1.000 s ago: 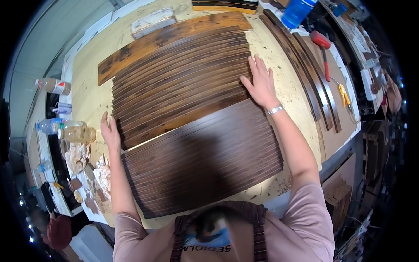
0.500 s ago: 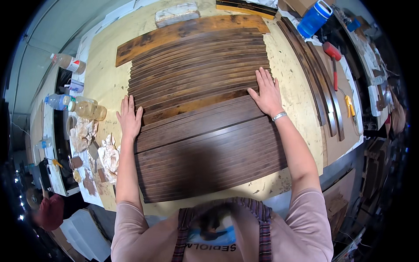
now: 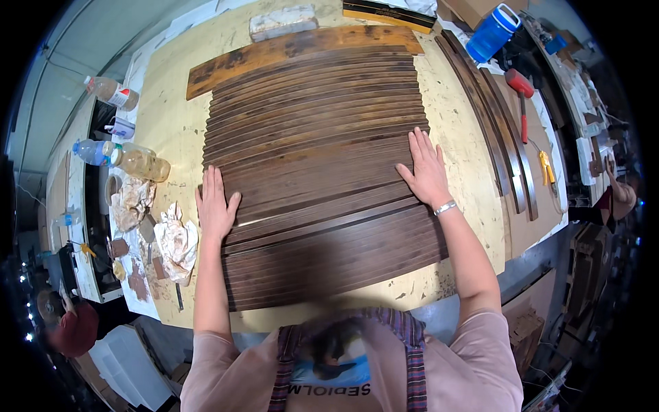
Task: The person wipes a large stack of dark wooden slats with a white cloth, moving along the grooves and edges. The person then lifts and repositions the stack to access different sides and continues wiping.
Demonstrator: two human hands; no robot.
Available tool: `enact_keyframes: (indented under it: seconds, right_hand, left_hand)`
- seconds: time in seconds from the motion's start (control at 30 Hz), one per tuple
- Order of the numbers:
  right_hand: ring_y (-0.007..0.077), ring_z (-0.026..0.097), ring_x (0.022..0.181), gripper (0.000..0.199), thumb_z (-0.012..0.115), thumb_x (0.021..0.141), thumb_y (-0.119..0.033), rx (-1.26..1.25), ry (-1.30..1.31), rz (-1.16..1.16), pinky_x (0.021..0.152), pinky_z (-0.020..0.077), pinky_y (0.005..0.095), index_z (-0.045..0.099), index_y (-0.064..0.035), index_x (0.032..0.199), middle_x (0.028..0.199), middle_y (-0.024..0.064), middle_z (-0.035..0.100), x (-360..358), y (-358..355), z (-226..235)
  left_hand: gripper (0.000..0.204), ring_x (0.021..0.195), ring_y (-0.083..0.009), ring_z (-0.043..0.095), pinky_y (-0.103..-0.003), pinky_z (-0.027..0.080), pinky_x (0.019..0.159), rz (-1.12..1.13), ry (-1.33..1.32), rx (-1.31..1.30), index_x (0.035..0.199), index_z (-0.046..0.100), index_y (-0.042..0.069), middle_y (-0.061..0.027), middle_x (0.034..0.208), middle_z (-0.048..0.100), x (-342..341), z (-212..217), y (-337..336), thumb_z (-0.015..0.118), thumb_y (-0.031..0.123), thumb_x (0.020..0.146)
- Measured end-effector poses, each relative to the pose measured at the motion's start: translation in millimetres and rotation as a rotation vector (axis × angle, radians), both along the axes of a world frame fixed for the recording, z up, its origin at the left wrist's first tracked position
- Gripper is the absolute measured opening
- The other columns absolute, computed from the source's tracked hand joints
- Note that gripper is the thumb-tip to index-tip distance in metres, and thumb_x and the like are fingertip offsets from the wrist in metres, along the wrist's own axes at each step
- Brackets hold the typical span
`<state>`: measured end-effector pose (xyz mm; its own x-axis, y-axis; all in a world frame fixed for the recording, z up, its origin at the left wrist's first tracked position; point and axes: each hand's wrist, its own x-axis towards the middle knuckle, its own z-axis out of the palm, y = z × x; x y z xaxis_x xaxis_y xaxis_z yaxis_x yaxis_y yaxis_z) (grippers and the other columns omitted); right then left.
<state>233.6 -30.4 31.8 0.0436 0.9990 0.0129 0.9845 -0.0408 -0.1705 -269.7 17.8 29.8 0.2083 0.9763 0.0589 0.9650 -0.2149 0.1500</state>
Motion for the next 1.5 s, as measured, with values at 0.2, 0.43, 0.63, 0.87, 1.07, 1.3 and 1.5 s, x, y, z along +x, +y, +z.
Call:
enact_keyframes:
  seconds: [0.2,0.43,0.63,0.87,1.07,1.3,1.5]
  right_hand:
    - [0.0317,0.016,0.157,0.088,0.065,0.096,-0.041,0.060,0.336,-0.089,0.126,0.0149,0.0462,0.020,-0.0023,0.161,0.170,0.0198,0.015,20,18,-14]
    - [0.0241,0.014,0.157,0.090,0.057,0.101,-0.048,-0.080,1.381,-0.421,0.126,0.0146,0.0348,0.010,-0.0032,0.164,0.170,0.0171,0.013,50,40,-14]
    - [0.0281,0.026,0.154,0.088,0.062,0.100,-0.045,-0.093,1.086,-0.302,0.123,0.0214,0.0347,0.018,-0.0010,0.162,0.166,0.0223,0.026,47,46,-18]
    - [0.0336,0.023,0.155,0.087,0.067,0.095,-0.037,0.086,0.497,-0.168,0.125,0.0210,0.0426,0.023,-0.0010,0.160,0.166,0.0234,0.024,42,8,-15]
    - [0.0292,0.020,0.156,0.088,0.067,0.092,-0.045,-0.055,0.034,0.113,0.126,0.0178,0.0507,0.026,-0.0064,0.160,0.169,0.0129,0.022,-33,-46,15]
    - [0.0282,0.021,0.156,0.086,0.065,0.093,-0.047,-0.004,0.017,0.103,0.126,0.0188,0.0494,0.028,-0.0068,0.159,0.169,0.0113,0.023,-39,-32,10]
    - [0.0338,0.023,0.155,0.075,0.065,0.096,-0.032,0.167,0.404,-0.095,0.125,0.0212,0.0447,0.033,-0.0047,0.158,0.168,0.0201,0.022,4,-66,3]
  left_hand:
    - [0.067,0.151,-0.0376,0.029,-0.046,0.019,0.125,0.095,-0.390,0.115,0.155,0.036,-0.002,-0.0252,0.162,0.032,-31,-7,26,0.055,0.033,0.101]
    - [0.071,0.152,-0.0256,0.029,-0.037,0.025,0.123,0.513,-1.454,-0.356,0.158,0.027,-0.004,-0.0181,0.165,0.031,-44,11,26,0.039,0.047,0.110]
    - [0.070,0.150,-0.0260,0.033,-0.038,0.026,0.123,0.367,-1.473,-0.428,0.157,0.030,-0.004,-0.0180,0.163,0.034,-51,-12,22,0.041,0.046,0.110]
    - [0.060,0.150,-0.0292,0.034,-0.037,0.026,0.123,0.496,-0.940,-0.164,0.155,0.035,-0.004,-0.0204,0.162,0.036,-64,-5,-12,0.044,0.032,0.109]
    - [0.080,0.155,-0.0332,0.023,-0.058,0.014,0.124,-0.033,-0.167,-0.096,0.161,0.026,0.008,-0.0177,0.167,0.026,14,27,-62,0.062,0.037,0.095]
    - [0.079,0.155,-0.0300,0.022,-0.059,0.019,0.122,-0.055,0.026,-0.008,0.161,0.027,0.012,-0.0121,0.169,0.023,36,4,-48,0.060,0.045,0.097]
    - [0.058,0.150,-0.0367,0.033,-0.043,0.021,0.124,0.127,-0.480,0.108,0.150,0.045,0.000,-0.0235,0.159,0.040,-18,9,-71,0.059,0.025,0.100]
